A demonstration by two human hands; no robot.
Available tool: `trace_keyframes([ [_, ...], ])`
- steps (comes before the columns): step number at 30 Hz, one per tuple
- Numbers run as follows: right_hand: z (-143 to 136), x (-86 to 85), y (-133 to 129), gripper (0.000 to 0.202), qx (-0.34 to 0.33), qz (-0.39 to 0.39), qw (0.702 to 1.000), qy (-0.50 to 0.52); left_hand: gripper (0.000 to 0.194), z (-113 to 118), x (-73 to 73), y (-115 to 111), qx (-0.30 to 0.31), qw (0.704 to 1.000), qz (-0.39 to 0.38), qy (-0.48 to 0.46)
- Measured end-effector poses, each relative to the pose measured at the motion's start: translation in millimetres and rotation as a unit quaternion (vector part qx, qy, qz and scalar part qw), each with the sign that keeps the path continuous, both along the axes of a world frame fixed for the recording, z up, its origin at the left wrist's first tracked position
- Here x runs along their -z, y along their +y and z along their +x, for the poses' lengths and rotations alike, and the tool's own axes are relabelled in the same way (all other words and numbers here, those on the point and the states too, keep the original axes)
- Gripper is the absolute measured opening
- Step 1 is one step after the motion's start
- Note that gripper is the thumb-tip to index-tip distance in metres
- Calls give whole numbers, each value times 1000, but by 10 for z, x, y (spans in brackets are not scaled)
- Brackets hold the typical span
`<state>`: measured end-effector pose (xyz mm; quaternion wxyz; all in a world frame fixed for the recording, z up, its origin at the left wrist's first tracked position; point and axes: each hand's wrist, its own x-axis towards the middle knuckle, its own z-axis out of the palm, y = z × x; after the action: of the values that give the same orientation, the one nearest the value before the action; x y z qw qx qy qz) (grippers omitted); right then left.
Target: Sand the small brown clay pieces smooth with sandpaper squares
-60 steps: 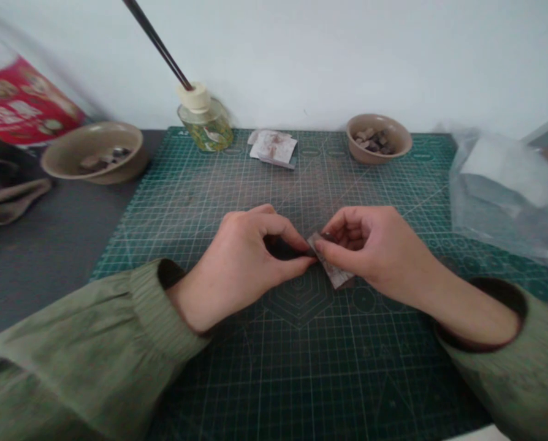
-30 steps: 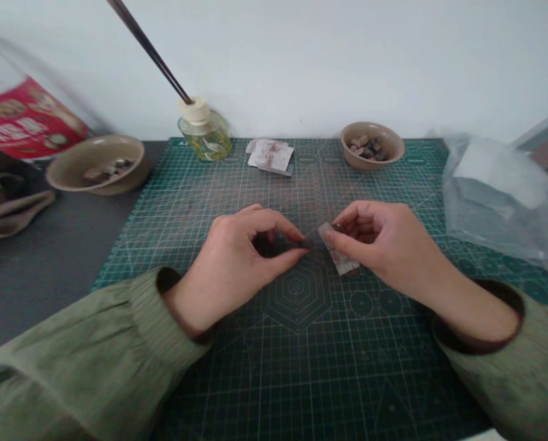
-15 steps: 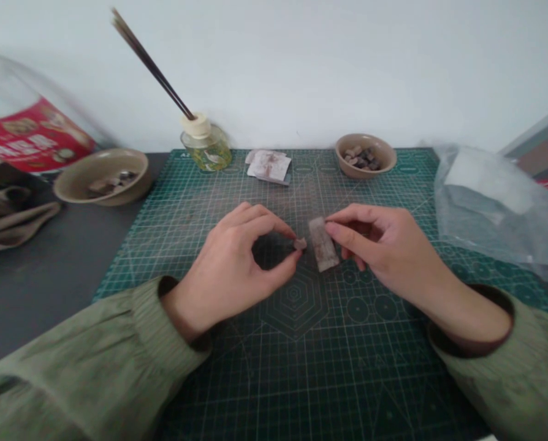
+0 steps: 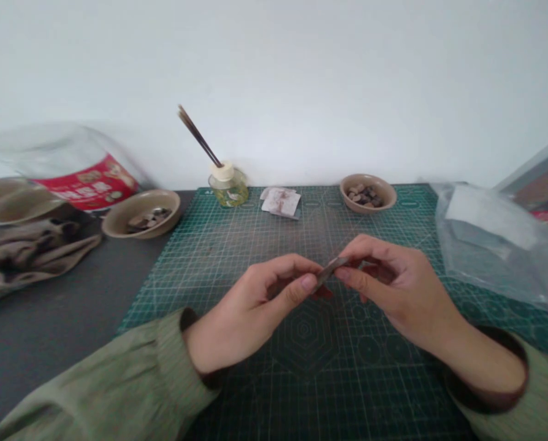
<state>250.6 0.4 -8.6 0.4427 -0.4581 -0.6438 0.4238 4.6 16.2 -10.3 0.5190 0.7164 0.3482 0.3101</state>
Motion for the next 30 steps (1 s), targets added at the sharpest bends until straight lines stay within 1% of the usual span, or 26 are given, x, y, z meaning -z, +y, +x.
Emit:
trace_keyframes([
  [5, -1, 64, -4, 16, -19, -14, 1000, 5, 26, 15, 24, 4, 7, 998, -51, -38],
  [10, -19, 92, -9, 29, -18, -25, 999, 23, 25, 40, 72, -2, -11, 996, -68, -61],
  [12, -23, 92, -1, 31, -15, -19, 999, 27, 26, 40, 89, -1, -17, 996, -64, -59],
  [16, -16, 103, 22, 31, -9, -19, 999, 38, 28, 25, 96, 11, -61, 998, -13, -23],
  [18, -12, 116, 35, 31, -8, -27, 998, 49, 26, 25, 89, 19, -70, 997, -4, -24],
  [22, -19, 119, 49, 31, -11, -48, 996, 80, 23, 41, 85, 29, -41, 993, -57, -93],
  [24, -28, 96, 47, 27, -23, -62, 994, 84, 23, 48, 90, 30, -32, 989, -85, -119],
  [27, -35, 54, 38, 16, -41, -81, 993, 78, 24, 48, 92, 31, -29, 984, -115, -130],
  [30, -32, 34, 33, 14, -43, -87, 993, 74, 23, 45, 81, 37, -30, 983, -130, -126],
])
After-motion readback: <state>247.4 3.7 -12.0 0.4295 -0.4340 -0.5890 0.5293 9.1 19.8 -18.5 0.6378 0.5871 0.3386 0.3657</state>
